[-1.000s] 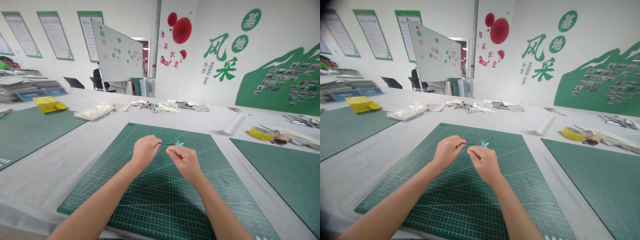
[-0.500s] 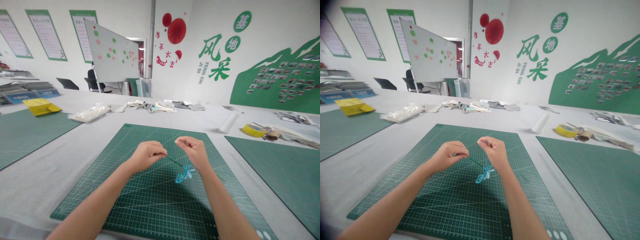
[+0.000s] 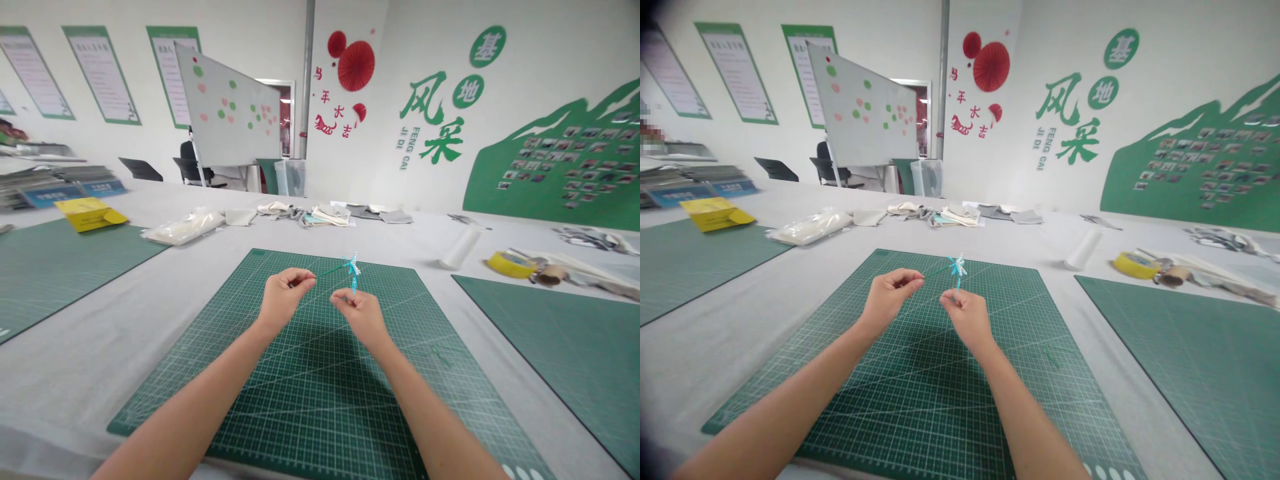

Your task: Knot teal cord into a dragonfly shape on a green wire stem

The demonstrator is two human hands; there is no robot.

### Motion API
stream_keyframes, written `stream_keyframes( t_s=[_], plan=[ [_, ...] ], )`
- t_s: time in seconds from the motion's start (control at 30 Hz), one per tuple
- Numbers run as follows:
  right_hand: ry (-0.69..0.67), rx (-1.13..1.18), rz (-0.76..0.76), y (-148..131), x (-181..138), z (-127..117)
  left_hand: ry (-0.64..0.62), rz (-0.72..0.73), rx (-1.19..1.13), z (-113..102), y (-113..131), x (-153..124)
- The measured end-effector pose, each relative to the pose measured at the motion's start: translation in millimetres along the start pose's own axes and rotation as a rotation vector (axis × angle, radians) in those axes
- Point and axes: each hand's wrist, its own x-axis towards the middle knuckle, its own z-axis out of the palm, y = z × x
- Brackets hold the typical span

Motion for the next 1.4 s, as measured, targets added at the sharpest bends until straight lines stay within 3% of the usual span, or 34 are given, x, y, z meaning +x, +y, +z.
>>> stream_keyframes(
  t_s=[0.17,0.37,0.63,0.93,1.17,1.4],
  plan=[
    [-0.046,-0.116,-0.171,-12.1,-9.2,8.2,0.072,0.024,0.12,-0.5,-1.9,-0.5],
    [-0.098,-0.213,-0.319,-28.3,-18.6,5.6,0.072,0.126,0.368,0.3,-1.0,-5.6],
    [0.013,-0.129,-0.373,-33.4,-18.7,-6.3,-0.044,0.438,0.697,0.2,1.8,-10.7],
    [0.195,-0.088,-0.276,-30.0,-9.9,-28.8,-0.301,0.712,0.72,-5.1,8.2,-7.2],
    [0.154,0.02,-0.106,-17.5,0.3,-38.8,-0.493,0.617,0.505,-8.8,21.0,-9.4],
    [0.025,0.305,0.12,6.9,13.2,-36.1,-0.446,0.346,0.15,-8.3,24.5,-7.9]
  ],
)
